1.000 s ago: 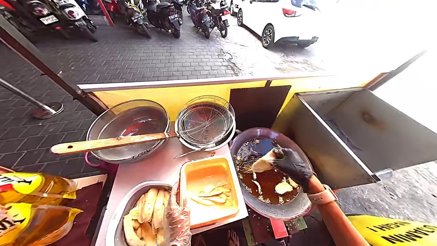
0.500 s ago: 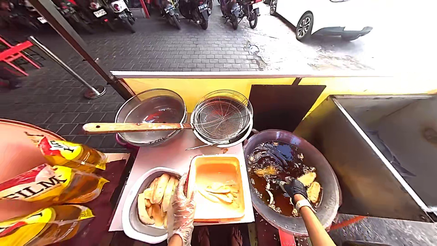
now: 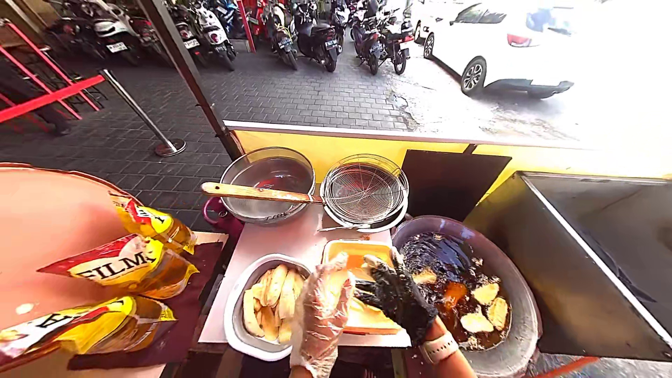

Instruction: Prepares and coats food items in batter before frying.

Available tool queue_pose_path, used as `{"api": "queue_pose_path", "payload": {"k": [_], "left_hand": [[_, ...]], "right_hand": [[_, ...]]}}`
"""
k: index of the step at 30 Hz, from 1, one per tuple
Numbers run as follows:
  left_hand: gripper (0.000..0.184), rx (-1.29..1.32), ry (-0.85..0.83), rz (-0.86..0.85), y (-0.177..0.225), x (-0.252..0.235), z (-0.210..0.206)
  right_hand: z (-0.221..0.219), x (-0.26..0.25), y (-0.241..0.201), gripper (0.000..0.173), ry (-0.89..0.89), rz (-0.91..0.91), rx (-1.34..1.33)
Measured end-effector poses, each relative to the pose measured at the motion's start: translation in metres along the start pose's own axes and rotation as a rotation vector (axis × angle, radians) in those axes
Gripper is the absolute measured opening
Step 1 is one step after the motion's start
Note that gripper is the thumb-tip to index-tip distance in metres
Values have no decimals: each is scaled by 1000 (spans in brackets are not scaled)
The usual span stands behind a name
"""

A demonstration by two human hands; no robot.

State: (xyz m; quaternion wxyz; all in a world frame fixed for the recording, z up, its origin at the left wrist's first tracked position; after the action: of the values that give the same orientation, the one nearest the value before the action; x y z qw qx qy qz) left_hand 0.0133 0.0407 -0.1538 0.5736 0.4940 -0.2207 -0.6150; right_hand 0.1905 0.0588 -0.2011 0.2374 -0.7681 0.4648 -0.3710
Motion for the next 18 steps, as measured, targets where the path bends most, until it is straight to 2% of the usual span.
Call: {"api": "queue_pose_path", "payload": {"k": [2,4,6,8,10,12,13,15,17,18], "left_hand": [[31,73,-82,-22,8,6,1],[33,44,-192,-41,14,13,0],[38,-52,-292,-83,19,20,-3],[46,-142,-388,-111,20,27,-10],[51,-223,-435,-147,19,32,-17],[44,-288,-420,-200,17,34,-24],[37,-315,-405,-232,16,34,-26],[22,-355,-388,-288,18,32,-30],[18,-319,-388,-274,20,28,-34],[17,-226,-381,-225,21,27,-35]], "right_hand": [[-12,-8,26,79,42,-143,-51],[-16,-11,40,83,93,-181,-57],[-21,4,36,57,153,-32,65],[-16,3,47,49,113,8,48],[-15,-8,62,65,105,-96,-35],[-18,-7,62,67,158,-111,-5],[-10,-8,62,60,187,-57,99],[15,-12,66,29,190,69,519],[15,-6,61,32,244,37,928],[9,1,56,31,290,4,1036]]}}
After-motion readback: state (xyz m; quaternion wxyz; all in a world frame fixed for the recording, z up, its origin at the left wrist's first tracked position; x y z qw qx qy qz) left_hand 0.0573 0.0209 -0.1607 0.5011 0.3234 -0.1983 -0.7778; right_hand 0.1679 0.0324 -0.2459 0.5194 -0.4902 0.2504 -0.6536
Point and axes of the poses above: each hand's wrist, its own x-axis away from the middle knuckle, its own z-axis out of the back of the hand, y = z × x, the point moved 7 cm from there along -x, towards the middle knuckle, and after that the axes turned 2 degrees about x, right-handed, at the moved point
